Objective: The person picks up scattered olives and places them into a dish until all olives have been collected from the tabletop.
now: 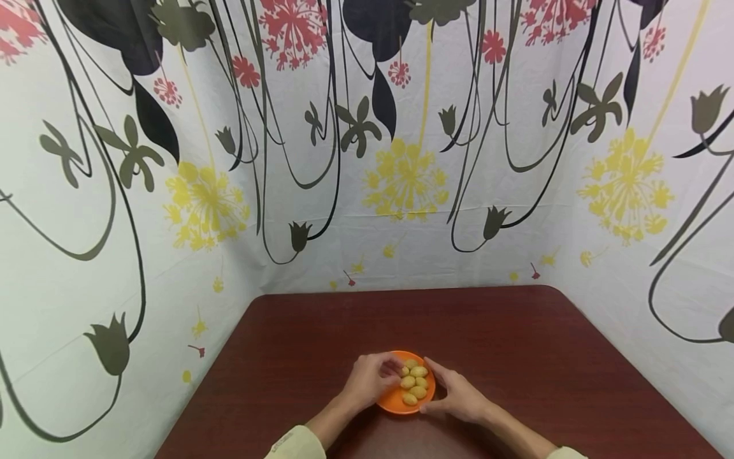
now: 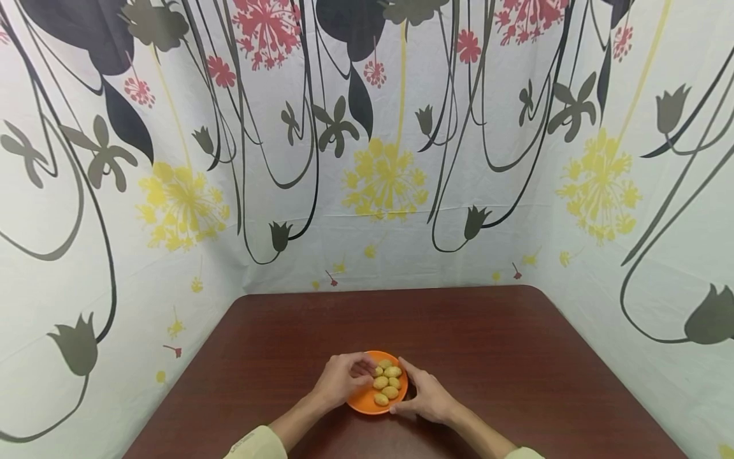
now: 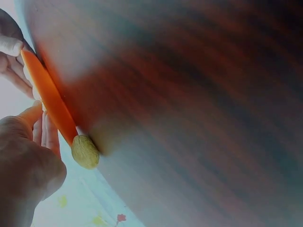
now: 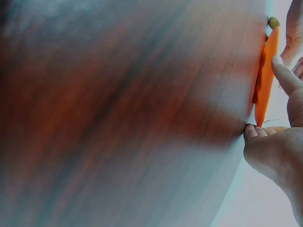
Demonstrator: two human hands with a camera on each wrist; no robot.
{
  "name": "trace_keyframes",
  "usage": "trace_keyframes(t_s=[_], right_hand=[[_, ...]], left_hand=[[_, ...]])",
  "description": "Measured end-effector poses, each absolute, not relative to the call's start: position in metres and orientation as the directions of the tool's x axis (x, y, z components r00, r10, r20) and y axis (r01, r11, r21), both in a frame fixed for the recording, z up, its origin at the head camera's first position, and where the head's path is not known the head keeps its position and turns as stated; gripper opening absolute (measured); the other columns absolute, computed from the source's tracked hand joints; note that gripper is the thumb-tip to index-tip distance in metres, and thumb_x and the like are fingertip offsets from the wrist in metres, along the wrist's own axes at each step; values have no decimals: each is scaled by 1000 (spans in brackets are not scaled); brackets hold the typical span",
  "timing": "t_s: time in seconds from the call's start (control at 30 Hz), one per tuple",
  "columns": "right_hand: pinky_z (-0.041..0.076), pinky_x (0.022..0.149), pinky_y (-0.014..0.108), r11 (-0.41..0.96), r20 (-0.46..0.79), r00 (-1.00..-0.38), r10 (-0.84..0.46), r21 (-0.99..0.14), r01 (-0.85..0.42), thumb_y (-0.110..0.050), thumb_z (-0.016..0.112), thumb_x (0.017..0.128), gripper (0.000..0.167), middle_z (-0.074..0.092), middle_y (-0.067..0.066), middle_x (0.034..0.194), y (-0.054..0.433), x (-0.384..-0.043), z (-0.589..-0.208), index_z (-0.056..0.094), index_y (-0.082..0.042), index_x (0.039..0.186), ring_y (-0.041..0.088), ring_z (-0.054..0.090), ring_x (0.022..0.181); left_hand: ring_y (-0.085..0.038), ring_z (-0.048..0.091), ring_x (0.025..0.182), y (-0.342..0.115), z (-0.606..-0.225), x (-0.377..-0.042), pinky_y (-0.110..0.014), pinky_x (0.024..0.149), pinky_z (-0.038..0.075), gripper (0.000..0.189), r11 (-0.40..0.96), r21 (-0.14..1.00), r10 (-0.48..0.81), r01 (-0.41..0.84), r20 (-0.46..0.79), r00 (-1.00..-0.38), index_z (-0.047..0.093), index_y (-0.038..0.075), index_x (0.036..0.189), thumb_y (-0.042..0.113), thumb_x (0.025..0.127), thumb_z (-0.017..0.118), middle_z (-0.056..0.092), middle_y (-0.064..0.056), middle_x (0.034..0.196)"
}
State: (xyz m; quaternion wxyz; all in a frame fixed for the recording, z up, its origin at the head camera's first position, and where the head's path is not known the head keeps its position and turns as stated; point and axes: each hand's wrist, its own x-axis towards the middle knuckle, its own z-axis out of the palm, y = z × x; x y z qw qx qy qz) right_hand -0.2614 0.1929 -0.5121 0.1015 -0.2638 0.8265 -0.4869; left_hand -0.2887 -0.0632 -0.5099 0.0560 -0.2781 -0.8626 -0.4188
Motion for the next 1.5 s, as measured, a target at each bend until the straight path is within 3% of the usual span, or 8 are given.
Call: trace_keyframes(t_s=[0.5, 0.67, 1.1, 1.5], right_hand=[[35, 116, 64, 416, 62, -847, -528, -851, -321, -24, 89, 89, 106, 31, 41, 161, 192, -263, -512, 22, 15, 161, 54, 34, 149], [35, 115, 65, 410, 58, -847, -529, -856, -315, -22, 89, 90, 105, 30, 41, 161, 193, -263, -512, 22, 15, 161, 55, 33, 149], [35, 115, 65, 408, 61, -847, -528, -857, -316, -22, 89, 90, 104, 31, 42, 161, 194, -263, -514, 22, 15, 161, 55, 34, 149], [34, 115, 65, 410, 68, -842, -535, -851, -329, -24, 89, 90, 105, 31, 42, 160, 194, -263, -513, 22, 16, 161, 55, 33, 149]], left_hand=[[-7, 70, 99, -106, -501, -287, -31, 87, 59, 17, 570, 692, 293, 442, 332, -897, 80, 18, 116, 10, 102, 72, 77, 10, 107], [-14, 72, 108, -119, -503, -286, -41, 95, 58, 21, 572, 687, 309, 449, 327, -893, 77, 11, 123, 8, 103, 71, 78, 6, 112], [-20, 73, 113, -134, -512, -281, -44, 96, 59, 29, 541, 733, 369, 412, 233, -900, 74, 7, 128, -3, 101, 69, 77, -1, 119], [-23, 74, 109, -137, -512, -280, -43, 92, 60, 29, 545, 752, 379, 370, 173, -909, 76, 7, 125, -2, 97, 74, 78, -3, 117]])
